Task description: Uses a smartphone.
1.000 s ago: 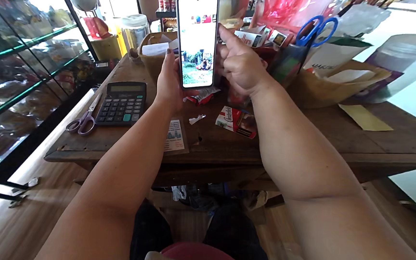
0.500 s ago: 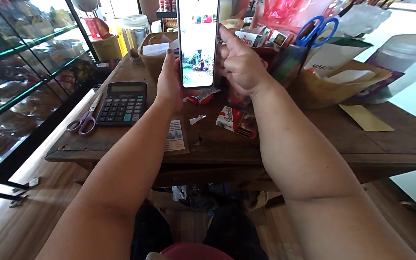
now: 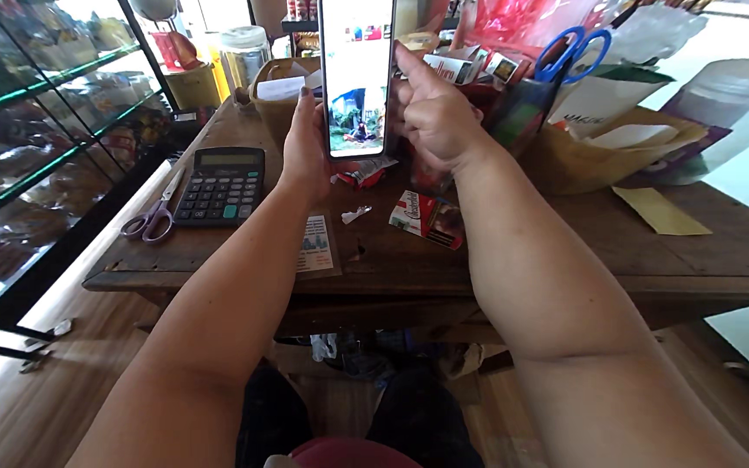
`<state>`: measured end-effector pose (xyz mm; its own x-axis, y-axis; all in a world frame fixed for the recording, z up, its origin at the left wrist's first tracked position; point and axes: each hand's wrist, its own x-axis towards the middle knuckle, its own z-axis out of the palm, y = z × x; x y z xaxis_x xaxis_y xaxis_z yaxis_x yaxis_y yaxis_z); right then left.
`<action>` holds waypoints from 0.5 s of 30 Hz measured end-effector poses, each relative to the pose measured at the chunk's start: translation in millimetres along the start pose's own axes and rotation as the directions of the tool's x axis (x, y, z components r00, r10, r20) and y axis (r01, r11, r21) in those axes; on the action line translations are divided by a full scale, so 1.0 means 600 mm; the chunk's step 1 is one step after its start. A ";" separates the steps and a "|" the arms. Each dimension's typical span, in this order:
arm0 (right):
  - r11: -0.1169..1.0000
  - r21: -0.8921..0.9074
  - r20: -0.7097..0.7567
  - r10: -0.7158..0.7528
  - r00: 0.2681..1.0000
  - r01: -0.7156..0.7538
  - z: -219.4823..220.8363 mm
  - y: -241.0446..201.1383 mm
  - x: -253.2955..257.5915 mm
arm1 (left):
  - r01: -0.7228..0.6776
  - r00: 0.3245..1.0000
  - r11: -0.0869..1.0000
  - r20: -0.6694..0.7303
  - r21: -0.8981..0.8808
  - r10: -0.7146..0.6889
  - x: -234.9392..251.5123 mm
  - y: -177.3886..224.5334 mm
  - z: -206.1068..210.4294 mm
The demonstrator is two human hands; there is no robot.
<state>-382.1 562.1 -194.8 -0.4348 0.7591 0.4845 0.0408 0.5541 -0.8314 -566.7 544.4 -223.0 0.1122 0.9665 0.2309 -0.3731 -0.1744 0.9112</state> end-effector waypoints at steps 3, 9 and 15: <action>1.000 0.006 -0.007 -0.003 1.000 0.003 0.001 -0.001 0.000 | 0.007 1.000 1.000 -0.001 -0.002 -0.007 0.000 0.001 0.001; 1.000 0.002 -0.004 -0.003 1.000 0.003 0.000 0.000 0.000 | 0.001 1.000 1.000 0.001 -0.004 -0.001 0.000 0.001 0.001; 1.000 -0.006 -0.003 0.002 1.000 -0.002 0.001 -0.001 -0.001 | 0.000 1.000 1.000 0.001 -0.001 0.000 0.000 0.000 0.000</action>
<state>-382.5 561.1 -194.7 -0.4322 0.7609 0.4839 0.0470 0.5549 -0.8306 -566.6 544.6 -223.3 0.1136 0.9662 0.2315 -0.3739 -0.1743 0.9109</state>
